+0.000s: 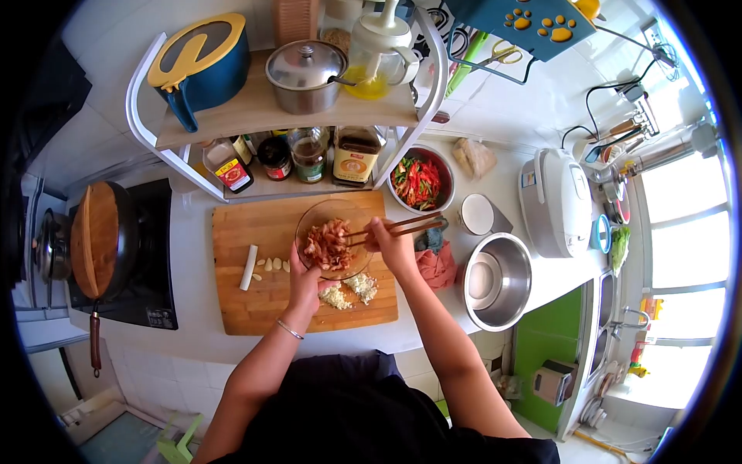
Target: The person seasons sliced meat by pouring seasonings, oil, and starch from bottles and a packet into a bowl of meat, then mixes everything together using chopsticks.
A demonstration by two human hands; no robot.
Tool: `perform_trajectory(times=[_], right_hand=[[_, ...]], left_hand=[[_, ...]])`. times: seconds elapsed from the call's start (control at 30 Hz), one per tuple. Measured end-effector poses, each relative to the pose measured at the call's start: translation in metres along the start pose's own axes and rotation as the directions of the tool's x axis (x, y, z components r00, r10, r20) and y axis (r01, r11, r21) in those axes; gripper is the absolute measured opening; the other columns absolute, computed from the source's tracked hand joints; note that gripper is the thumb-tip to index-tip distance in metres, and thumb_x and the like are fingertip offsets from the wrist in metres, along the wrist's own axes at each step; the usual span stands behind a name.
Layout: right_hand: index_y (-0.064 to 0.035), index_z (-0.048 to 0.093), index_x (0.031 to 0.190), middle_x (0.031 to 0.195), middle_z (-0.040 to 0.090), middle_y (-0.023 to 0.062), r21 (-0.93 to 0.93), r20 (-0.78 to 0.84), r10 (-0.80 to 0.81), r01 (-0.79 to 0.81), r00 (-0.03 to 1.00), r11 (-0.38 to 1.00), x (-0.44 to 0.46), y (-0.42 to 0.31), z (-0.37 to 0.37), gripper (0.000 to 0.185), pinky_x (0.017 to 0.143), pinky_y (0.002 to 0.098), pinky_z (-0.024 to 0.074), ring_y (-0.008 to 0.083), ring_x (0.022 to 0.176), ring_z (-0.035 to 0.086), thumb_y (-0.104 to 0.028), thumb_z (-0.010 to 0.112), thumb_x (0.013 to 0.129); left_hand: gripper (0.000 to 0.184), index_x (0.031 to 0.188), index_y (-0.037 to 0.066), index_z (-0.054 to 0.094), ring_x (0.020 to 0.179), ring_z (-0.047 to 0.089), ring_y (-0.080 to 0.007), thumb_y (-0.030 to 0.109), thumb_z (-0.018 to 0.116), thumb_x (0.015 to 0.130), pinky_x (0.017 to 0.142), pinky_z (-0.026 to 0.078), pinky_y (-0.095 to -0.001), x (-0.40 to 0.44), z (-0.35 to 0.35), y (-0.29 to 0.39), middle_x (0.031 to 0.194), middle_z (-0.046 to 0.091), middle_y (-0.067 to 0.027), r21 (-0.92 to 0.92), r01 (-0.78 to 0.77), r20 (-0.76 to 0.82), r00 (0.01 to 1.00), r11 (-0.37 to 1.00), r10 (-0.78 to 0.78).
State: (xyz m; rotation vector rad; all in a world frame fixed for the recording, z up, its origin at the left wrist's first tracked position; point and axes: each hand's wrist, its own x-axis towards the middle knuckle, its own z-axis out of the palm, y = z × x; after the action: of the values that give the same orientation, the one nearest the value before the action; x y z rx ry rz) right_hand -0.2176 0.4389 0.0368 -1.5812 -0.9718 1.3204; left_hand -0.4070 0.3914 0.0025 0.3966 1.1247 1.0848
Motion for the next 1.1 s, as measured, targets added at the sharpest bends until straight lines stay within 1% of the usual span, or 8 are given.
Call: perform_trajectory(times=[0.13, 0.23, 0.4, 0.5, 0.63, 0.83, 0.93, 1.1], right_hand=[[0.0044, 0.062, 0.092, 0.075, 0.063, 0.0084, 0.11, 0.017, -0.038, 0.036, 0.999, 0.993, -0.004, -0.017, 0.014, 0.031, 0.06, 0.0277, 0.0547, 0.0154, 0.064, 0.064, -0.024, 0.053, 0.098], [-0.0001, 0.061, 0.081, 0.069, 0.06, 0.0096, -0.296, 0.216, -0.179, 0.239, 0.96, 0.925, 0.0, 0.01, 0.029, 0.029, 0.056, 0.0355, 0.045, 0.0186, 0.058, 0.057, -0.025, 0.057, 0.094], [-0.0007, 0.062, 0.083, 0.072, 0.06, 0.0139, -0.402, 0.141, -0.251, 0.287, 0.958, 0.87, -0.006, -0.02, 0.03, 0.024, 0.057, 0.0368, 0.0459, 0.0286, 0.061, 0.058, -0.023, 0.059, 0.092], [-0.0023, 0.065, 0.088, 0.077, 0.061, 0.0136, -0.451, 0.385, -0.47, 0.606, 0.795, 0.655, -0.006, -0.009, 0.031, 0.018, 0.06, 0.0387, 0.0473, 0.0333, 0.069, 0.06, -0.02, 0.06, 0.09], [-0.0021, 0.067, 0.086, 0.079, 0.061, 0.0125, -0.492, 0.257, -0.338, 0.423, 0.906, 0.761, -0.005, -0.051, 0.019, 0.018, 0.06, 0.0368, 0.0473, 0.0285, 0.069, 0.06, -0.019, 0.062, 0.09], [-0.0021, 0.067, 0.088, 0.081, 0.062, 0.0076, -0.497, 0.438, -0.427, 0.609, 0.791, 0.619, 0.006, -0.028, 0.015, 0.019, 0.057, 0.0289, 0.0481, 0.0192, 0.067, 0.061, -0.019, 0.061, 0.092], [-0.0009, 0.067, 0.091, 0.077, 0.063, 0.0061, -0.422, 0.112, -0.126, 0.162, 0.986, 0.892, 0.001, -0.041, -0.011, 0.02, 0.054, 0.0265, 0.049, 0.0146, 0.059, 0.06, -0.02, 0.061, 0.092], [0.0043, 0.061, 0.087, 0.065, 0.06, 0.0076, 0.001, -0.085, 0.026, -0.026, 0.996, 1.0, -0.007, 0.02, -0.001, 0.034, 0.056, 0.0277, 0.0548, 0.0154, 0.059, 0.063, -0.026, 0.053, 0.098]], left_hand=[[0.075, 0.148, 0.019, 0.012, 0.111, 0.059, -0.0264, -0.006, 0.047, 0.087, 0.07, 0.062, -0.0387, -0.002, 0.002, 0.002, 0.139, 0.041, -0.0135, 0.012, -0.005, -0.009, 1.0, 1.0, 0.005], [0.074, 0.148, 0.019, 0.013, 0.113, 0.058, -0.0261, -0.006, 0.046, 0.087, 0.073, 0.061, -0.0403, -0.002, 0.002, 0.003, 0.139, 0.04, -0.0128, 0.007, 0.0, -0.015, 1.0, 1.0, 0.0], [0.074, 0.148, 0.019, 0.013, 0.119, 0.053, -0.0282, -0.012, 0.035, 0.084, 0.073, 0.062, -0.0401, -0.004, 0.005, 0.008, 0.143, 0.037, -0.011, 0.018, 0.001, -0.008, 1.0, 1.0, -0.001], [0.075, 0.148, 0.019, 0.013, 0.121, 0.052, -0.0298, -0.013, 0.034, 0.083, 0.076, 0.061, -0.0424, -0.007, 0.006, 0.01, 0.144, 0.034, -0.0112, 0.038, 0.008, -0.014, 1.0, 0.999, -0.008], [0.078, 0.148, 0.018, 0.013, 0.121, 0.051, -0.0308, -0.013, 0.035, 0.08, 0.076, 0.061, -0.0438, -0.005, 0.006, 0.007, 0.144, 0.032, -0.0113, 0.049, -0.009, -0.033, 0.999, 0.999, 0.011], [0.079, 0.148, 0.019, 0.013, 0.12, 0.051, -0.03, -0.012, 0.037, 0.079, 0.075, 0.062, -0.043, -0.001, 0.004, -0.001, 0.144, 0.032, -0.0106, 0.02, -0.024, -0.047, 0.999, 1.0, 0.025], [0.077, 0.148, 0.016, 0.013, 0.123, 0.05, -0.0268, -0.012, 0.041, 0.082, 0.078, 0.061, -0.0435, -0.005, 0.005, 0.003, 0.145, 0.033, -0.0113, -0.006, -0.014, -0.034, 0.999, 1.0, 0.014], [0.078, 0.148, 0.018, 0.012, 0.116, 0.056, -0.0264, -0.013, 0.04, 0.082, 0.075, 0.061, -0.0395, -0.006, 0.006, 0.005, 0.142, 0.037, -0.012, 0.029, -0.005, -0.042, 0.999, 1.0, 0.007]])
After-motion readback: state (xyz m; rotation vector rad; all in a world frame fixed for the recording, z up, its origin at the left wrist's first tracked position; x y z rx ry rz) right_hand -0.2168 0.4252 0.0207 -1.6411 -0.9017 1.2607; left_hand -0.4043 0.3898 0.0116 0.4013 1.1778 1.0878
